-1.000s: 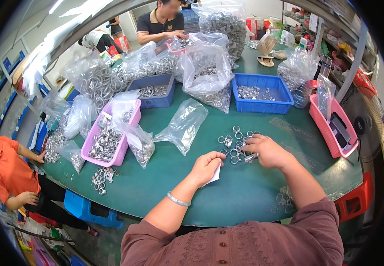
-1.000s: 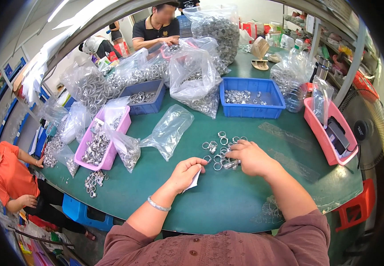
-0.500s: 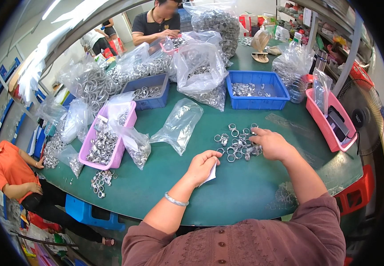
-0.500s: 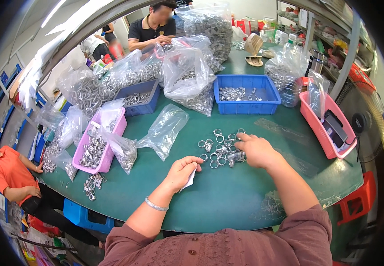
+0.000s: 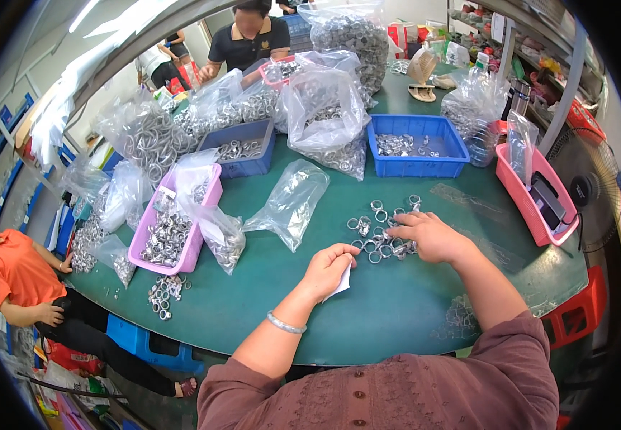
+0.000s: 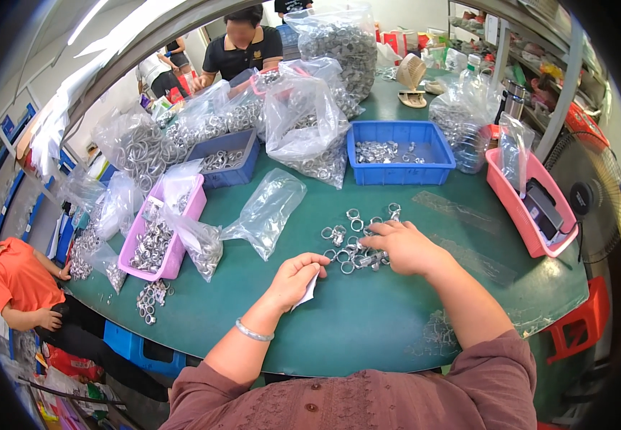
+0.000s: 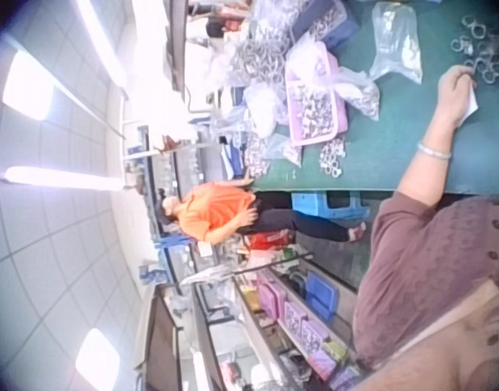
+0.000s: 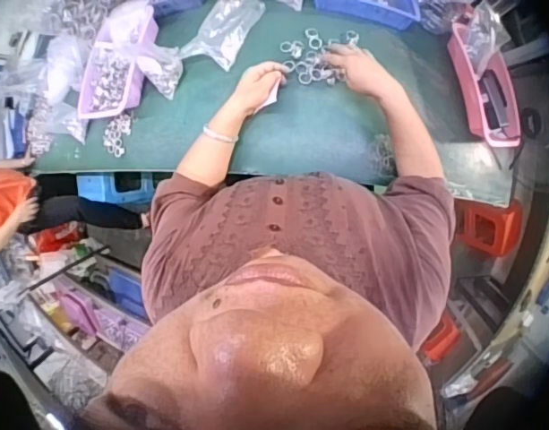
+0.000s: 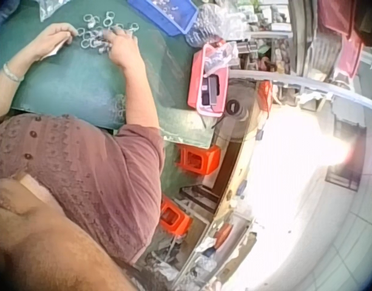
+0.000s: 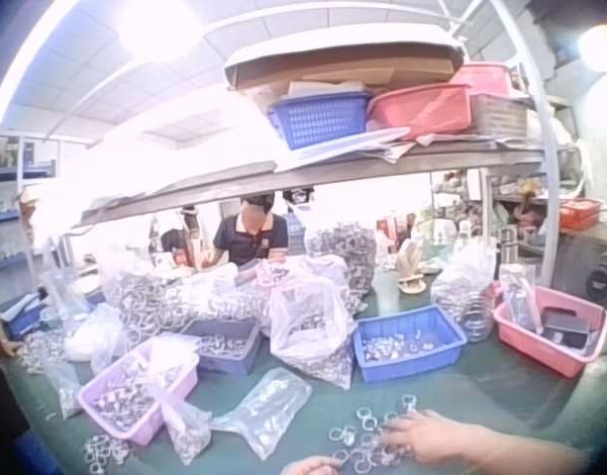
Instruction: The person counts out metal key rings by hand, writes on a small piece of paper, and then places the key rings into a plastic bag.
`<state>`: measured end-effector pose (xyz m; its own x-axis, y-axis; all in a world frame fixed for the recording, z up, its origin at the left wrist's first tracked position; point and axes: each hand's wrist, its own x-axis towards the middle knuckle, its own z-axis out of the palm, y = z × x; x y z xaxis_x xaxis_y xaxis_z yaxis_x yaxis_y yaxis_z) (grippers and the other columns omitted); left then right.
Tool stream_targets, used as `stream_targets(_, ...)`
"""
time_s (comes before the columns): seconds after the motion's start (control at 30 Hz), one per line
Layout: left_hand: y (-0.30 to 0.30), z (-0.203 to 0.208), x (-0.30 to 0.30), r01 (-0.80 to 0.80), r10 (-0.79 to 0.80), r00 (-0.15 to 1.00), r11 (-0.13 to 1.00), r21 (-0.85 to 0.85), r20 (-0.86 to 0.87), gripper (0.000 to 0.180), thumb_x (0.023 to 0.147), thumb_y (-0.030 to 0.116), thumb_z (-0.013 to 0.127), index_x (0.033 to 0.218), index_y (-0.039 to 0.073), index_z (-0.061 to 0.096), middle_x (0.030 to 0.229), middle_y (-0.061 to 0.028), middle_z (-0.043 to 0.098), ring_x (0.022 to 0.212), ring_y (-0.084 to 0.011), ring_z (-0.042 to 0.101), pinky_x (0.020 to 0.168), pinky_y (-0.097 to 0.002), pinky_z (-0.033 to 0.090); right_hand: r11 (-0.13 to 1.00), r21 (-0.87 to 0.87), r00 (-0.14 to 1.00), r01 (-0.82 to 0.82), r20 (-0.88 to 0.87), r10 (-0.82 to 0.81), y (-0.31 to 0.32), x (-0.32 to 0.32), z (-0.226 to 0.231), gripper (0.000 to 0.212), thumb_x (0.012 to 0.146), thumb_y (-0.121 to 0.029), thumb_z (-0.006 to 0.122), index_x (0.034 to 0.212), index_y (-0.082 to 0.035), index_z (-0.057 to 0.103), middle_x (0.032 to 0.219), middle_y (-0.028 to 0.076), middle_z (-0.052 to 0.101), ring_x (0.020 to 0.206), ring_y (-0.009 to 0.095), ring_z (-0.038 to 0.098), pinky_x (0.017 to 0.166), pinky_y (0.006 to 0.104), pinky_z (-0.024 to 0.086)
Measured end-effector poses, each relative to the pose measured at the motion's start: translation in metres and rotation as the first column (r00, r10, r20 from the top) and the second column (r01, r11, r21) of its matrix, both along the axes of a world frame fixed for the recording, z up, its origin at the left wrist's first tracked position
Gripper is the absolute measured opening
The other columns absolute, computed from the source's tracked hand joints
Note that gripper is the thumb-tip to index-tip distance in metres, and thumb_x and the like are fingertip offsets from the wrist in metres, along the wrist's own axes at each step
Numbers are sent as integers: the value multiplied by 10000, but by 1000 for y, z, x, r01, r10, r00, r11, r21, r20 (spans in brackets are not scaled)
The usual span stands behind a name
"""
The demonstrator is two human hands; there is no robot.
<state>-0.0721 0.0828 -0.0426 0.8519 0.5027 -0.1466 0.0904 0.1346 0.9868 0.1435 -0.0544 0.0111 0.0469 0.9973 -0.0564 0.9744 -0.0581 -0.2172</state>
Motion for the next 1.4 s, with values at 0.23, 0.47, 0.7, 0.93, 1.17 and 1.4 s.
stream_targets(0.23, -1, 0, 0, 7, -7, 1000, 1000, 10, -4, 234, 910, 103, 459, 1064, 27, 617, 848, -4, 610, 669, -37, 501, 589, -170, 397, 996, 4, 992, -93, -79, 93, -1, -7, -1, 570, 707, 65, 535, 1220, -180, 577, 1367, 113, 435, 1286, 301, 374, 1032, 447, 320)
stream_targets(0.47, 1, -3, 0, 13, -13, 1000, 1000, 5, 6, 235, 908, 100, 456, 1065, 26, 615, 850, -8, 611, 675, -37, 501, 589, -171, 395, 988, -67, 990, -142, -20, 141, -5, -8, 1, 477, 713, 51, 523, 1149, -111, 625, 1349, 105, 461, 1281, 296, 381, 1038, 440, 318)
stream_targets(0.7, 1, -3, 1, 11, -11, 1000, 999, 42, 2, 221, 903, 115, 477, 1047, 22, 616, 822, -11, 604, 663, -50, 510, 579, -201, 424, 993, -34, 993, -111, -46, 109, -7, -8, 0, 429, 695, 46, 527, 1092, -58, 649, 1301, 110, 506, 1244, 299, 419, 1026, 410, 345)
stream_targets(0.93, 2, -3, 1, 11, -11, 1000, 998, 54, 4, 228, 897, 121, 479, 1046, 17, 616, 825, -12, 608, 666, -49, 513, 582, -203, 425, 993, 30, 992, -112, -47, 113, -12, -8, -1, 335, 684, 53, 519, 976, -42, 653, 1202, 120, 537, 1061, 305, 509, 914, 378, 429)
stream_targets(1.17, 1, -5, 0, 15, -15, 1000, 999, 44, 5, 239, 889, 121, 472, 1045, 10, 615, 825, -13, 609, 667, -51, 516, 583, -204, 426, 996, 76, 999, 41, -11, -40, -15, -10, -7, 261, 683, 53, 533, 914, -45, 605, 996, 121, 528, 973, 319, 541, 813, 400, 468)
stream_targets(1.4, -2, -3, 1, 14, -13, 1000, 999, 50, -17, 239, 895, 87, 462, 1063, 20, 618, 840, -12, 616, 668, -42, 505, 578, -179, 406, 988, 55, 989, 144, 11, -145, -21, 0, -10, 236, 689, 36, 532, 901, -46, 595, 946, 120, 545, 909, 334, 569, 763, 417, 480)
